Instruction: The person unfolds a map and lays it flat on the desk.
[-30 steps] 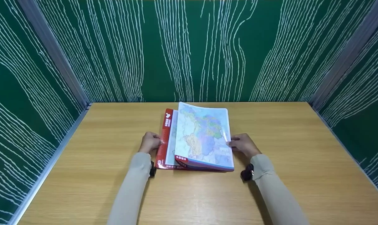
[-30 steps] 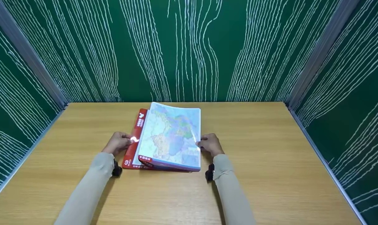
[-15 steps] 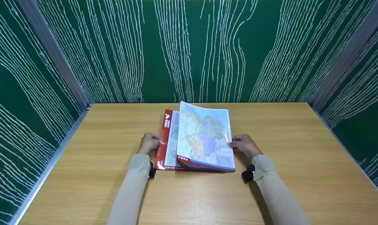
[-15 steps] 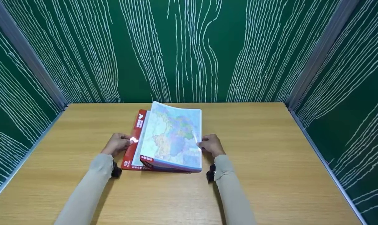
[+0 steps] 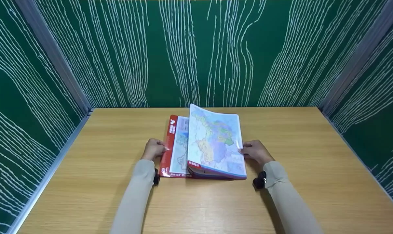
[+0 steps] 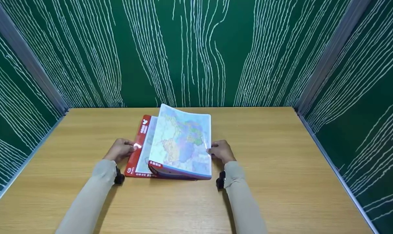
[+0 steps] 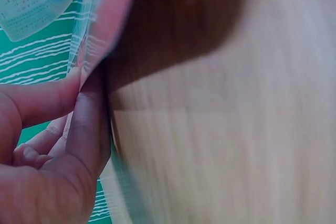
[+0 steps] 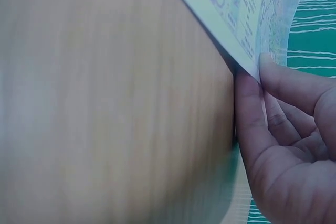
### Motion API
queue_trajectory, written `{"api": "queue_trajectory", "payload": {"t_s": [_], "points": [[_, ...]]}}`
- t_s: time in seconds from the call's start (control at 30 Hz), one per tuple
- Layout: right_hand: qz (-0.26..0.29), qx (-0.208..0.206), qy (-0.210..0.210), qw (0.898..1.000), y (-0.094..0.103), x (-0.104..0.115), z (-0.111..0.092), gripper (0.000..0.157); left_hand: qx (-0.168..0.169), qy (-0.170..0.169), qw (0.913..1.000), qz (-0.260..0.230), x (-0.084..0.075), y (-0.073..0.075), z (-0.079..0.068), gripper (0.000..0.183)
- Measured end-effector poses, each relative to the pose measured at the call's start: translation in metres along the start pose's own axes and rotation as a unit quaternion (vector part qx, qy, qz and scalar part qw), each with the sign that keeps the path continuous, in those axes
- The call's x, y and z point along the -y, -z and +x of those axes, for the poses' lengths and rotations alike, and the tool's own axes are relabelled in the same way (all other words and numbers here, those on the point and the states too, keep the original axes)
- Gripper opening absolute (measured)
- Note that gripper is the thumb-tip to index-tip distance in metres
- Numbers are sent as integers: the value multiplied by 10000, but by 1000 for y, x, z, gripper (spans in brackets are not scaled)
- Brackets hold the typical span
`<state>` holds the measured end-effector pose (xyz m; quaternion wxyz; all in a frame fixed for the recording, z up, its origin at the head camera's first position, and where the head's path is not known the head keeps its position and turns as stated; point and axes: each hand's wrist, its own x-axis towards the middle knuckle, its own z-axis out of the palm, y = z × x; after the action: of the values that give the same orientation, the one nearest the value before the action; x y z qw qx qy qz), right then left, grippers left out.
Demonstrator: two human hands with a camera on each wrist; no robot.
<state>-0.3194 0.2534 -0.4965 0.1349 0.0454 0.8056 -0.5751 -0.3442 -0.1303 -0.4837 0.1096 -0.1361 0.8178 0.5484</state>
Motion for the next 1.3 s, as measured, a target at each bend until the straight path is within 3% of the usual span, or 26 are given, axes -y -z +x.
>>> {"api": "queue_trajectory", "payload": {"t_s": [0.27, 0.53, 0.97, 1.3], "points": [[-15, -4, -120, 9999, 1, -1, 0, 47, 51, 158, 9999, 20, 0, 1, -1, 25], [-148, -23, -264, 9995, 0, 0, -1, 49, -6, 79, 10000, -49, 2, 0, -2, 22], [-151, 71, 2, 9999, 10, -2, -3, 49, 64, 132, 9998, 93, 1, 10, -3, 25], [-308, 10, -89, 9995, 13, -1, -5, 47, 62, 105, 9999, -19, 2, 14, -3, 24]]}}
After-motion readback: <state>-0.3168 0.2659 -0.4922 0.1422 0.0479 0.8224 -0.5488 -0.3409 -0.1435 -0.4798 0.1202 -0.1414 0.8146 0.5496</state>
